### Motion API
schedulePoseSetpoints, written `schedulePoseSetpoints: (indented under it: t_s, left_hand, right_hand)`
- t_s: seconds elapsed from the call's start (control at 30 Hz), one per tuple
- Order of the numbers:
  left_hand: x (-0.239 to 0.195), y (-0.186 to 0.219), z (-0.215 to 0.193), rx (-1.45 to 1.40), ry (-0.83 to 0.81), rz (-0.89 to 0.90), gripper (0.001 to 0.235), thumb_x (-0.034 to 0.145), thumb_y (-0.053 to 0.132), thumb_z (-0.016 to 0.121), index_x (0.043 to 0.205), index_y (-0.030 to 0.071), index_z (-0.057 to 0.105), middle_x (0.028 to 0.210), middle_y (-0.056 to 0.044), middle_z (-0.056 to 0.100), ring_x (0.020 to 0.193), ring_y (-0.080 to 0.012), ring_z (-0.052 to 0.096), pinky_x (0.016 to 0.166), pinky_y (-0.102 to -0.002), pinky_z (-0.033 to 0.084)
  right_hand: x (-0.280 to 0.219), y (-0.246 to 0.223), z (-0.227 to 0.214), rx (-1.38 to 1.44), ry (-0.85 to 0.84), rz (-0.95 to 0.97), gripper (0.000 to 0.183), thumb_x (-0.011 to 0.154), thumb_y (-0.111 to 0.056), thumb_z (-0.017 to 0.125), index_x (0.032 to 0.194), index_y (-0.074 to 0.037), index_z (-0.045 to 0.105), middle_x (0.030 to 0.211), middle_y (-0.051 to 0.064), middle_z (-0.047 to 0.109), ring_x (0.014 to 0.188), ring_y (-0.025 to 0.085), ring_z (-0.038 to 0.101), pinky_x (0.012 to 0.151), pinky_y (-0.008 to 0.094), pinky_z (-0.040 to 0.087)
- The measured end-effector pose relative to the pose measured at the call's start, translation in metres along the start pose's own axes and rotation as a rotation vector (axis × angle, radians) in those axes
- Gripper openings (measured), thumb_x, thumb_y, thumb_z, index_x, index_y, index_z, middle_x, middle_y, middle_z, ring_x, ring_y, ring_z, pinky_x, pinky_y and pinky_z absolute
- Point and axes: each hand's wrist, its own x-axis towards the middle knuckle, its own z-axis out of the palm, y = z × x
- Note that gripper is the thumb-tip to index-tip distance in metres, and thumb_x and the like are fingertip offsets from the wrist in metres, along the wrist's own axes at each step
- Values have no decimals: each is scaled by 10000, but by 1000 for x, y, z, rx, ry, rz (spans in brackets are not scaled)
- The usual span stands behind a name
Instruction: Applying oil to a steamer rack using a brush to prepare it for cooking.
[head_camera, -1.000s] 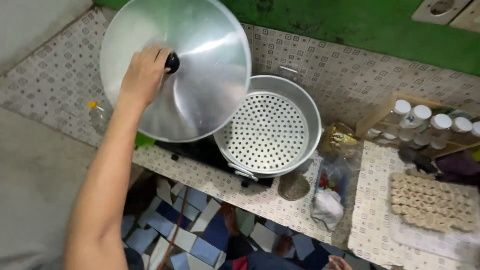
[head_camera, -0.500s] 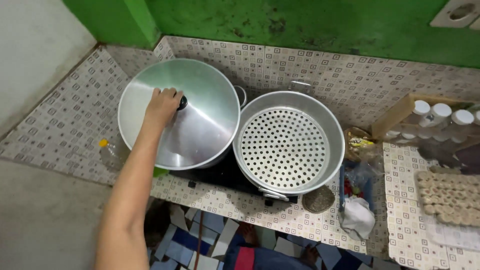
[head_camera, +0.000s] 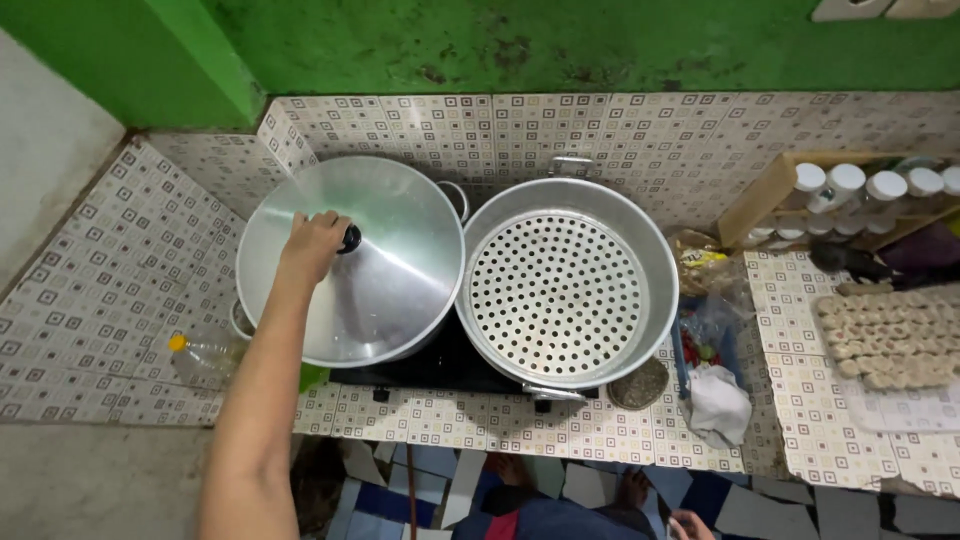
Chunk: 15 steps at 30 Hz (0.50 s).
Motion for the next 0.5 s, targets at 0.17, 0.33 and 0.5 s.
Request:
schedulePoseSetpoints:
  t_s: [0.17, 0.33, 0.5]
  left_hand:
    - [-8, 3, -6, -126, 32, 20, 426, 865, -7, 664, 1258, 146, 603, 1102, -82, 649, 923, -304, 649, 889, -422, 354]
    - [-20, 1, -14, -243, 183, 23, 507, 794, 88, 779, 1267, 174, 623, 1176, -104, 681, 931, -367, 675, 885, -444, 357]
    - [-33, 8, -44, -274, 121, -52, 545, 907, 308, 675, 1406, 153, 523, 1409, -147, 563, 1104, -393, 632, 1034, -555, 345]
  right_hand:
    - [-38, -137, 5, -250, -316, -37, 293, 931, -417, 639, 1126, -218, 730, 1026, -23, 818, 925, 104, 785, 834, 247, 533]
    - [-24, -198, 76, -214, -462, -212, 295, 923, -430, 599, 1168, -305, 707, 1028, -43, 822, 933, 99, 768, 832, 244, 510]
    - [-38, -267, 132, -76, -662, 6, 620, 909, -555, 538, 1383, -156, 524, 1312, 155, 667, 928, 246, 775, 764, 364, 610]
